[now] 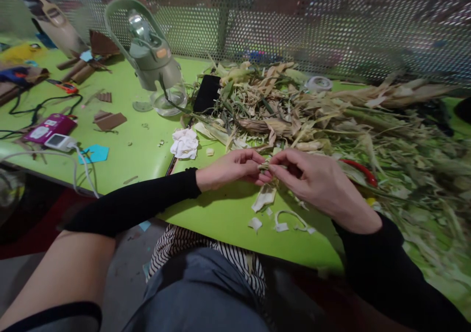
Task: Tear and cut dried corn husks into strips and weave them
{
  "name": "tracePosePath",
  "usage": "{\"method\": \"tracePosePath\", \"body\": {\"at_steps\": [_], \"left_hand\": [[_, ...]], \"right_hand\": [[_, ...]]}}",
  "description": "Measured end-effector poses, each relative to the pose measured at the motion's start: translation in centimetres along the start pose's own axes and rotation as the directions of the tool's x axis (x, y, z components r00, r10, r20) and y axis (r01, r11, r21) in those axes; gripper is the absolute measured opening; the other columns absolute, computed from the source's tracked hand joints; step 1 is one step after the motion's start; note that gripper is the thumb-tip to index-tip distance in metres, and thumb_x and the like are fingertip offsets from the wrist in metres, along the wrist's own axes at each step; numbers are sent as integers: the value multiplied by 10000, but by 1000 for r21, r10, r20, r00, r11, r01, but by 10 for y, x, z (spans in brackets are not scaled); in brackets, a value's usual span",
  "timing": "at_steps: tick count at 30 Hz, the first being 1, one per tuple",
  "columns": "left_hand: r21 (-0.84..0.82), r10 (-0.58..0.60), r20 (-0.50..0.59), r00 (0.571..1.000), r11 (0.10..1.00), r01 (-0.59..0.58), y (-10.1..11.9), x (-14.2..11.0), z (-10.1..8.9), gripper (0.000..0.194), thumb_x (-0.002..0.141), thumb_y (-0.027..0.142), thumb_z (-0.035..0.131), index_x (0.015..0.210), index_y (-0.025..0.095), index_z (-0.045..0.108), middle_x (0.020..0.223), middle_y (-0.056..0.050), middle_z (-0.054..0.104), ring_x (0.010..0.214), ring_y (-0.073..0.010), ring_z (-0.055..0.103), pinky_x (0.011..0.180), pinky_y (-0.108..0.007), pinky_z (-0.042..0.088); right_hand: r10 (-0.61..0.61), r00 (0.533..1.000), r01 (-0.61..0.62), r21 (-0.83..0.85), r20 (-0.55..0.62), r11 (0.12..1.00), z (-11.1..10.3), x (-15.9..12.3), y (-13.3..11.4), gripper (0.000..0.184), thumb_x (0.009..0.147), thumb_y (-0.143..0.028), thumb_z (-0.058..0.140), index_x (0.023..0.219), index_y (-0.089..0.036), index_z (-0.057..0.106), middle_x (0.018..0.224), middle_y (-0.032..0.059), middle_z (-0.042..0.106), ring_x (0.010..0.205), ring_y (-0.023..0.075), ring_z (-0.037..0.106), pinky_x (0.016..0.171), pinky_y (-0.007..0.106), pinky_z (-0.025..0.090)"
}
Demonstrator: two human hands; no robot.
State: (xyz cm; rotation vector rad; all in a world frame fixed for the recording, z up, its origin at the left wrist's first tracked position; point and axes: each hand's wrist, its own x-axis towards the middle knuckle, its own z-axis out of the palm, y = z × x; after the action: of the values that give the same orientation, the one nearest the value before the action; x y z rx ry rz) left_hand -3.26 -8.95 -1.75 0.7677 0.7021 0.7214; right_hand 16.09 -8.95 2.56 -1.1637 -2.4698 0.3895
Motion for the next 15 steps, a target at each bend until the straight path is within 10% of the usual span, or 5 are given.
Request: {"method": "tracePosePath", "body": {"at_steps": [15], "left_hand": [[103, -75, 81, 994, 992, 67, -7, -1, 1, 94, 975, 83, 536, 907, 112, 595, 852, -54, 712, 834, -117, 704, 986, -390, 529]], "right_hand": [[-43, 981, 41, 14, 187, 999, -12, -1, 5, 196, 907, -280, 545, 746, -226, 644, 607, -8, 643, 534, 142, 541, 539, 277, 341]]}}
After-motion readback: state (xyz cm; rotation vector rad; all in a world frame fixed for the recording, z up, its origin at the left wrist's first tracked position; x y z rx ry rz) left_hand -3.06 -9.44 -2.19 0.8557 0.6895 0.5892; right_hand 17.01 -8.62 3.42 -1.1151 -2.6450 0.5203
